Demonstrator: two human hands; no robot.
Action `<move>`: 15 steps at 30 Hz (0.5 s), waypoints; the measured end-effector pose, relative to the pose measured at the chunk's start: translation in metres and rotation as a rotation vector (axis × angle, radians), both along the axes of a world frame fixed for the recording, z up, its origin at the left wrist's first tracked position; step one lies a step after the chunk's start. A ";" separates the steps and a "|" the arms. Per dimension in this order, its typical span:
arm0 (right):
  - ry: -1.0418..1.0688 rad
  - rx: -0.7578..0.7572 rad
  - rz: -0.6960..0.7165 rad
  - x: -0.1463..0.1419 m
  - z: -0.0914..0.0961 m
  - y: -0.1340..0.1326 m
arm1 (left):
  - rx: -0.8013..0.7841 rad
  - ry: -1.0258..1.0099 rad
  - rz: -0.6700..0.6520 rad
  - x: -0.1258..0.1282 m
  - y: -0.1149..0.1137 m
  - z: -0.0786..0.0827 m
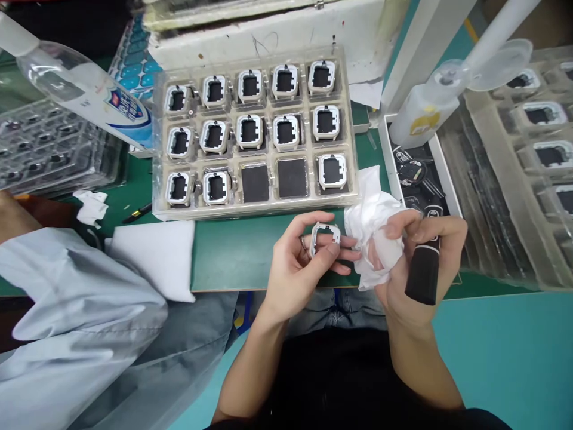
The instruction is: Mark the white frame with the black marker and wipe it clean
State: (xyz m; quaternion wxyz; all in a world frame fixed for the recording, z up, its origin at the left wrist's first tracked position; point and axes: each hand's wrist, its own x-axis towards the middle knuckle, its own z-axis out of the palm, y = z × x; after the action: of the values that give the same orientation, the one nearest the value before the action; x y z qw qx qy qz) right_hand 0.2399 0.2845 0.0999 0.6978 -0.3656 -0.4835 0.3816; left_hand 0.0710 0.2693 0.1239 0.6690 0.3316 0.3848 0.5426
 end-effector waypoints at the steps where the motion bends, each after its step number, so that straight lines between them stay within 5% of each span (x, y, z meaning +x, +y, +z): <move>1: -0.006 -0.002 0.000 0.000 0.001 0.000 | -0.006 0.001 0.001 0.000 0.000 0.000; 15: -0.229 0.092 -0.024 -0.004 0.015 0.002 | -0.013 0.081 0.006 0.004 -0.001 0.002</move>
State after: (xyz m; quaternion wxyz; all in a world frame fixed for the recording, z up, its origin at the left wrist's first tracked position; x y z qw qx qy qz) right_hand 0.2355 0.2869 0.1149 0.6587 -0.3802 -0.5724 0.3064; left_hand 0.0752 0.2679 0.1259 0.6535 0.3480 0.4159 0.5281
